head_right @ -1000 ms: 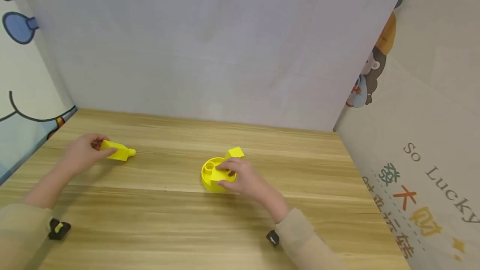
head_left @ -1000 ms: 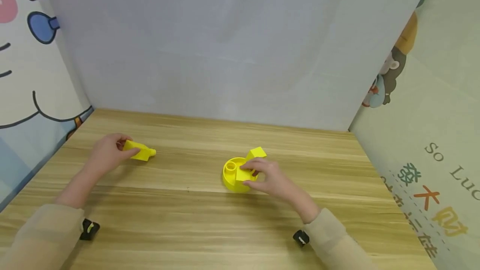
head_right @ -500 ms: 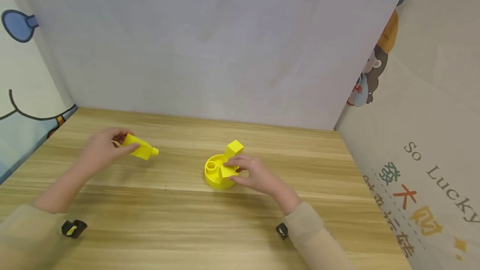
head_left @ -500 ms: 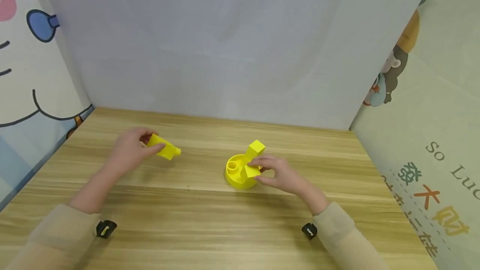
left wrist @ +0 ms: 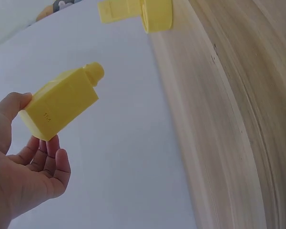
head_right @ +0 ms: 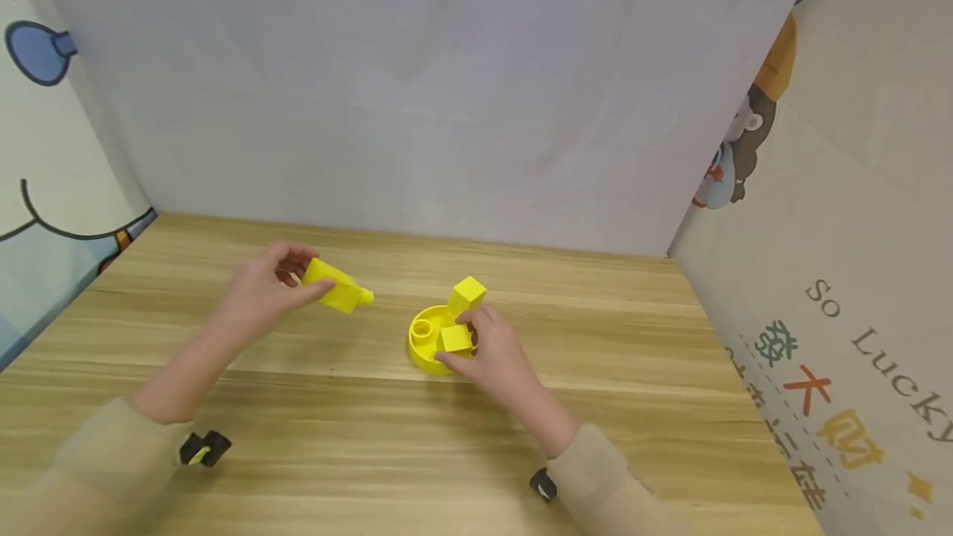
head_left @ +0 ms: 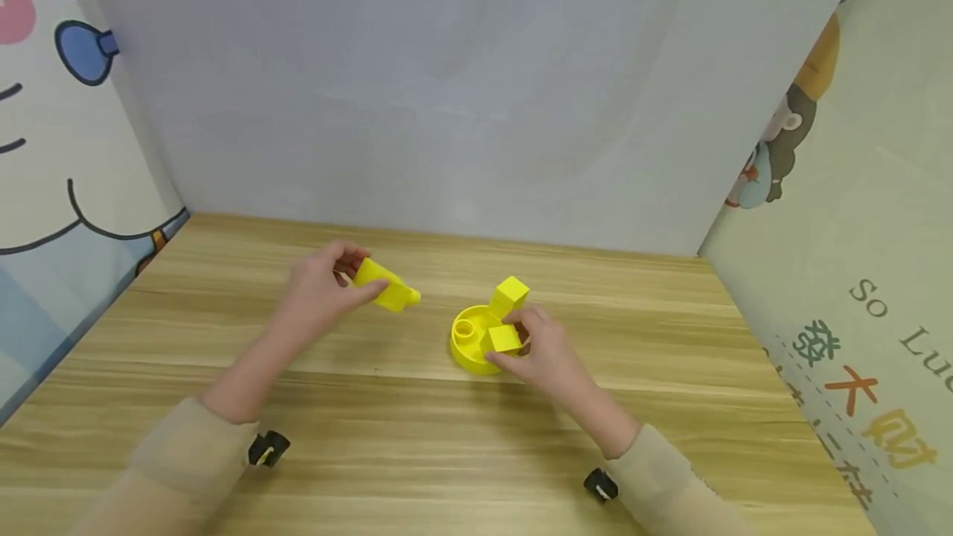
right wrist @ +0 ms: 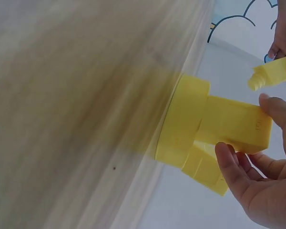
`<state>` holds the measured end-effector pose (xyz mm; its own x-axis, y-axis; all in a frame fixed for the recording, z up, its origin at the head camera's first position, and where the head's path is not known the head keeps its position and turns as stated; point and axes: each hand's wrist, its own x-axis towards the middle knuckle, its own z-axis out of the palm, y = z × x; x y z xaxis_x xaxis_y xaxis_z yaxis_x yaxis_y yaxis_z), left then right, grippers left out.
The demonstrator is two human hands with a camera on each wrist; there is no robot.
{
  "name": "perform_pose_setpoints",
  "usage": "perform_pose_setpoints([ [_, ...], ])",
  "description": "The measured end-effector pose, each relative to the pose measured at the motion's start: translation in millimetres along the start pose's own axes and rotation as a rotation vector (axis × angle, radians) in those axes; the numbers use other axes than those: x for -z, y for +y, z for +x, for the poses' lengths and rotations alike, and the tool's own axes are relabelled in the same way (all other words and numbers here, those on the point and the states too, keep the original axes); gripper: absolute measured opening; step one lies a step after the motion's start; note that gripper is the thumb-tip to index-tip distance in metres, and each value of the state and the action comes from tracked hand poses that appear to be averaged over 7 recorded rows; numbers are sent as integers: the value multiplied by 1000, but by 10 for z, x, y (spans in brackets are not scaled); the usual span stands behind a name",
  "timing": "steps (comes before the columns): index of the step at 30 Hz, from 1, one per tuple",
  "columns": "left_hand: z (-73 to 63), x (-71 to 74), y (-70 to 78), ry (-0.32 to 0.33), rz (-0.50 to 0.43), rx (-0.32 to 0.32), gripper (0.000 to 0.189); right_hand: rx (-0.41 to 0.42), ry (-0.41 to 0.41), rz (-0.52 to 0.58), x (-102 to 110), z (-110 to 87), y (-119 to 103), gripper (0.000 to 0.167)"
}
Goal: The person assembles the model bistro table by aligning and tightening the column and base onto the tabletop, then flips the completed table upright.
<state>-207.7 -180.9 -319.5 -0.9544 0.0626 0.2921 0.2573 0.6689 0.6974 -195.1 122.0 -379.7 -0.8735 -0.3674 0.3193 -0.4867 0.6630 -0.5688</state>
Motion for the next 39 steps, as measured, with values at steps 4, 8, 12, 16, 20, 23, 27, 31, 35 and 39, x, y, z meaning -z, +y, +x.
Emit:
perform_pose_setpoints([
  [4, 41, -136, 76, -11, -16, -23, 41, -11, 25, 31, -6, -9, 3, 40],
  [8, 86, -264, 123, -27, -22, -66, 41, -16, 1, 81, 20, 12, 59, 39],
  [12, 104, -359, 159, -51, -17, -121, 41, 10, -39, 123, 47, 54, 151, 42],
  [16, 119, -433, 190, -86, 1, -162, 41, 39, -72, 154, 80, 96, 218, 45],
  [20, 138, -512, 174, -137, 17, -216, 41, 18, -90, 166, 98, 132, 262, 47],
  [23, 145, -557, 162, -179, 27, -267, 42, -33, -102, 200, 110, 156, 286, 48],
  [27, 150, -596, 178, -239, 45, -321, 43, -71, -111, 243, 135, 184, 320, 46],
  [31, 154, -626, 217, -288, 70, -380, 41, -74, -125, 254, 156, 221, 370, 45],
  [35, 167, -665, 244, -323, 117, -439, 40, -56, -137, 255, 165, 262, 425, 44],
  [39, 196, -722, 245, -358, 164, -485, 40, -55, -151, 263, 179, 286, 455, 43],
])
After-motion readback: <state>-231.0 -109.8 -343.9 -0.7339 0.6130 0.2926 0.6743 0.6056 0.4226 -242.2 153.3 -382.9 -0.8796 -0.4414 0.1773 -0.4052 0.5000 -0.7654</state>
